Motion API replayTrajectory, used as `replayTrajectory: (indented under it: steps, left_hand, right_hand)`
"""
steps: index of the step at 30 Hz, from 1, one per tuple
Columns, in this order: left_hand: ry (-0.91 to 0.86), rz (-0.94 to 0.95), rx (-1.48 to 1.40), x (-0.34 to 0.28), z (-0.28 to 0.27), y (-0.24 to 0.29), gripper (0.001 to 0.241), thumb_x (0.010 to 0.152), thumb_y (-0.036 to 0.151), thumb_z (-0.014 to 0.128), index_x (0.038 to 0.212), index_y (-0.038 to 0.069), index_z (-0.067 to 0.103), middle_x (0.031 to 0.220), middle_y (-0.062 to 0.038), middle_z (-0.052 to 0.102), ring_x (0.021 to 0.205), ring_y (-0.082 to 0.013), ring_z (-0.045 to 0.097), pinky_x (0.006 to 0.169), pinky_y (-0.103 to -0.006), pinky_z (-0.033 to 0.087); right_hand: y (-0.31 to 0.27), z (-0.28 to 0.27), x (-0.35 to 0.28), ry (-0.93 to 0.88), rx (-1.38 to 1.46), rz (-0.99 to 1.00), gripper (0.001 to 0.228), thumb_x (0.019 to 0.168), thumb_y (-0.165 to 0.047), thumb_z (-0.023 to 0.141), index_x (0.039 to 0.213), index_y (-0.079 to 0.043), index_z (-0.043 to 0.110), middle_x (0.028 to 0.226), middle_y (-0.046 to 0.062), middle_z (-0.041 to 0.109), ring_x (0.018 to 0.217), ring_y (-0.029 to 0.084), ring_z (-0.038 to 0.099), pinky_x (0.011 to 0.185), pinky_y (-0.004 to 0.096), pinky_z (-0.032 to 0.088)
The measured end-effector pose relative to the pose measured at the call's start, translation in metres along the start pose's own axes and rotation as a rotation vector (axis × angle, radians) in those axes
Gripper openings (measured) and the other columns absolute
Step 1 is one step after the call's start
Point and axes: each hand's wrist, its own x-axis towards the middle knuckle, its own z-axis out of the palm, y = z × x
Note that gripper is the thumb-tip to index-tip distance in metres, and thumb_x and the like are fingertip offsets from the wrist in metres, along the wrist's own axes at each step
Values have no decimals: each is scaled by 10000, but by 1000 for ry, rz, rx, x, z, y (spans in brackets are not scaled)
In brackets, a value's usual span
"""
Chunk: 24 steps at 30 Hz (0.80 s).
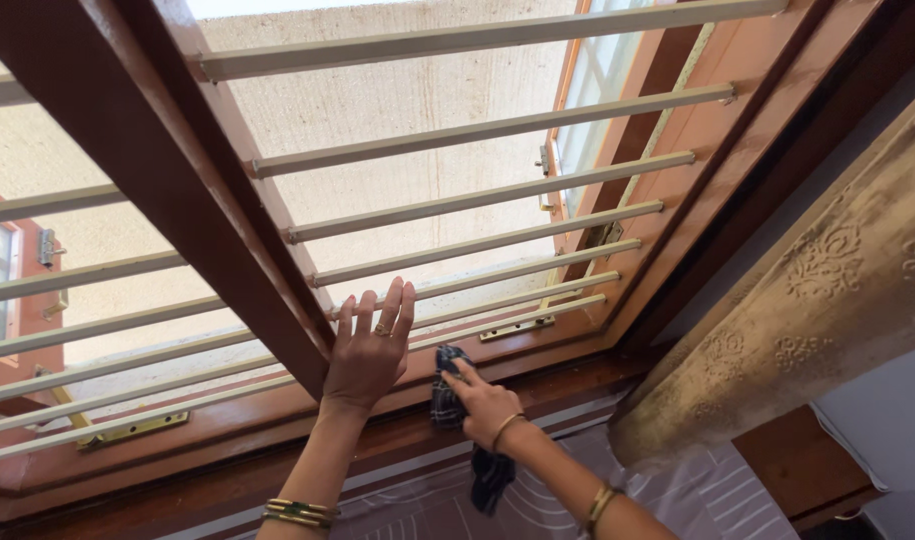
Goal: The person wipes the wooden window frame and metal security bars with a dark cloth. They clean the vertical and horizontal sections of the frame and the bars systematically from top to bottom.
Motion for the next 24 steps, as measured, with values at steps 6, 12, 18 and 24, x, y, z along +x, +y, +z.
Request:
replayTrajectory:
  steps: [6,12,18,24]
  left_hand:
    - [-7,23,-23,-2,0,-5,647,849,201,636,1463,47,507,1433,-92,583,1194,-291,582,1087,-486,439]
    - [14,15,1,-2,5,-4,629,841,163,611,1454,55,526,1423,-84,585,1181,-286,580,1085,-492,436]
    - [21,1,-129,-3,4,-3,699,834,284,623,1468,15,501,1433,-136,563,1175,-339,568,1067,-529,432]
    - [-10,26,-1,-4,6,-6,693,815,197,621,1479,48,490,1462,-105,549,1201,-309,571,1088,-493,433]
  right_hand:
    - [32,-53,-23,93,-167,219,843,811,-63,594,1540,-422,372,1646,-73,326,1050,319,724,902,458,590]
    - [73,-58,-21,308,-20,669,676,850,-131,564,1504,-277,471,1546,6,495,1092,418,683,926,526,571]
    - [-41,-4,13,112,12,-166,901,729,22,565,1573,-207,350,1654,89,316,1094,352,662,922,463,540]
    - [-27,-37,55,-23,-323,63,483,924,-250,609,1405,-223,568,1400,113,645,1221,300,666,1011,465,537]
